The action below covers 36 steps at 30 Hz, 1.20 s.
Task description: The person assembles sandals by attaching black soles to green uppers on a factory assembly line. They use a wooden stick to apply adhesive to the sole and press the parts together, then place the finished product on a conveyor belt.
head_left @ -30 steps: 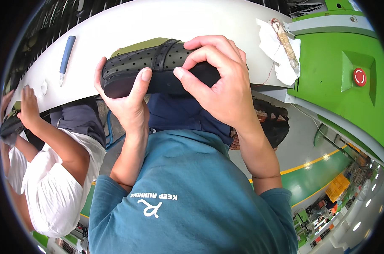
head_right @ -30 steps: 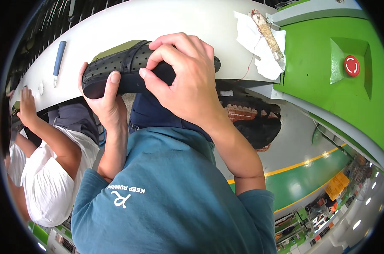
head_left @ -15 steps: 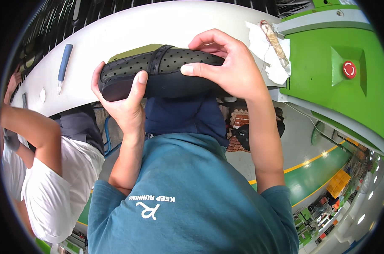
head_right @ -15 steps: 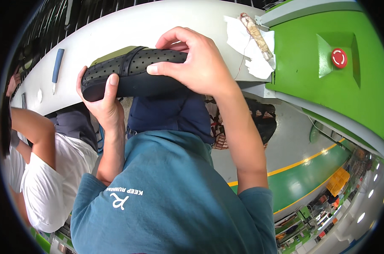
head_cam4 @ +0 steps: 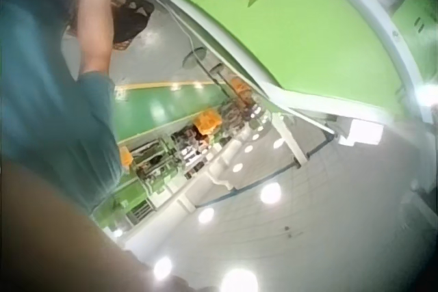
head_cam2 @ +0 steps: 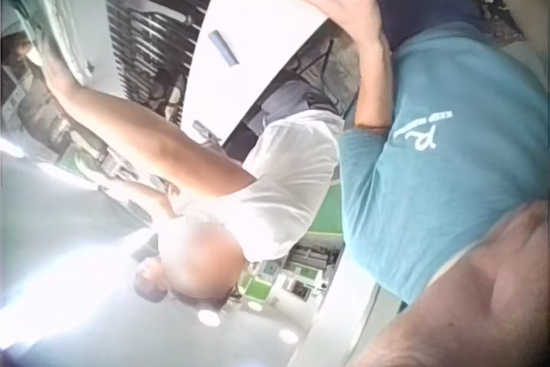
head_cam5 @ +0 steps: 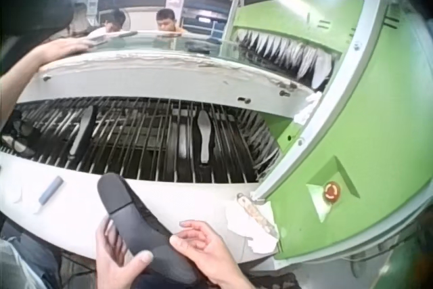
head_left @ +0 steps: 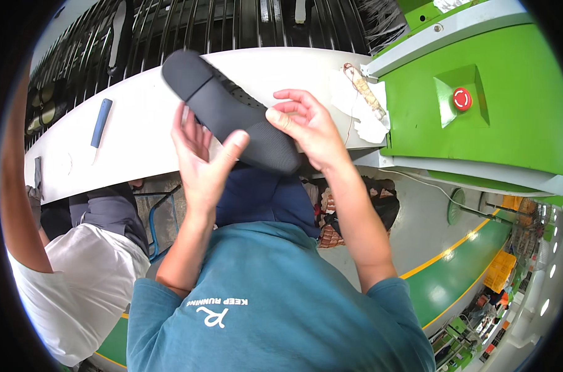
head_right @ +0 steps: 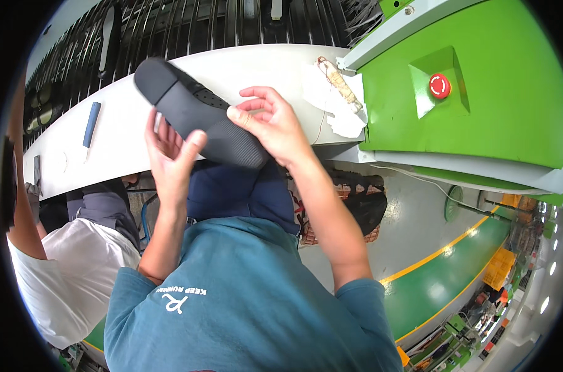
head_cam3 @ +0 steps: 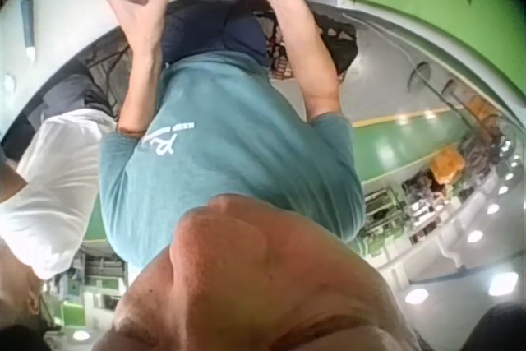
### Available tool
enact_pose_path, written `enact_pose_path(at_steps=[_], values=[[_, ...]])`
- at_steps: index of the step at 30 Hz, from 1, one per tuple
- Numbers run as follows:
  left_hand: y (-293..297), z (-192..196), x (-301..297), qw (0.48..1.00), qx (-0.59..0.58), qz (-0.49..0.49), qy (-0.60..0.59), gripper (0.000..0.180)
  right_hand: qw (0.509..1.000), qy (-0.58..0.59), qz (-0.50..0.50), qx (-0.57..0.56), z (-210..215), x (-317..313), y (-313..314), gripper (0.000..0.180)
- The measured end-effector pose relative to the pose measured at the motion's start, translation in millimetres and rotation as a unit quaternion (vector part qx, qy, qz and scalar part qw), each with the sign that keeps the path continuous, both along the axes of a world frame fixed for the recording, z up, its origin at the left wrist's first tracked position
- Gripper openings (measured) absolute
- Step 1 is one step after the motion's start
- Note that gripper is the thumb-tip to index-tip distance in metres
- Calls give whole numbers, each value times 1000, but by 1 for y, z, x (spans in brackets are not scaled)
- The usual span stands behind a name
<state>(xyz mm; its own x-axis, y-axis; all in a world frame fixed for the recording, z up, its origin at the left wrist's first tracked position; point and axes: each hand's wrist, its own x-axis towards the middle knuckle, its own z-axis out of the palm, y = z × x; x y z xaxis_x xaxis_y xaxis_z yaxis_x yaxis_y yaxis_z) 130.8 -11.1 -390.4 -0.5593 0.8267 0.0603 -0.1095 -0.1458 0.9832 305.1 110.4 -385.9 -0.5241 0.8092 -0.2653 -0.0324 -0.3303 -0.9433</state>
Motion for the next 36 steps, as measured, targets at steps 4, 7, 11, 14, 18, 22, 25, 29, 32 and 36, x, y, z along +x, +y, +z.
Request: enact_pose_path(at_steps=[4, 7, 11, 14, 18, 22, 25, 29, 32, 36], values=[[-20, 5, 37, 999, 0, -31, -34, 97, 998, -44, -45, -28, 18, -13, -26, 70], [-26, 12, 28, 998, 0, -27, -56, 81, 983, -105, -74, 135, 14, -16, -36, 90], [-36, 19, -16, 994, -56, -97, -2, 70, 805, -178, -108, 555, 27, -18, -10, 95], [-37, 21, -42, 966, -87, -153, 188, 62, 764, -168, 0, 623, 32, -18, 13, 60], [-35, 22, -50, 928, -73, -158, 329, 60, 789, -134, 87, 593, 23, -17, 17, 36], [-31, 22, -44, 915, -67, -123, 378, 55, 811, -126, 92, 563, 17, -15, 18, 35], [-27, 28, -39, 929, -90, -107, 342, 49, 819, -156, 108, 542, 24, -12, 18, 35], [-24, 37, -33, 942, -100, -87, 308, 41, 831, -176, 131, 511, 33, -14, 22, 37], [-25, 38, -34, 936, -111, -76, 327, 38, 826, -196, 130, 513, 38, -19, 24, 39], [-15, 35, -47, 936, -70, -78, 337, 33, 831, -207, 84, 509, 30, -24, 21, 37]])
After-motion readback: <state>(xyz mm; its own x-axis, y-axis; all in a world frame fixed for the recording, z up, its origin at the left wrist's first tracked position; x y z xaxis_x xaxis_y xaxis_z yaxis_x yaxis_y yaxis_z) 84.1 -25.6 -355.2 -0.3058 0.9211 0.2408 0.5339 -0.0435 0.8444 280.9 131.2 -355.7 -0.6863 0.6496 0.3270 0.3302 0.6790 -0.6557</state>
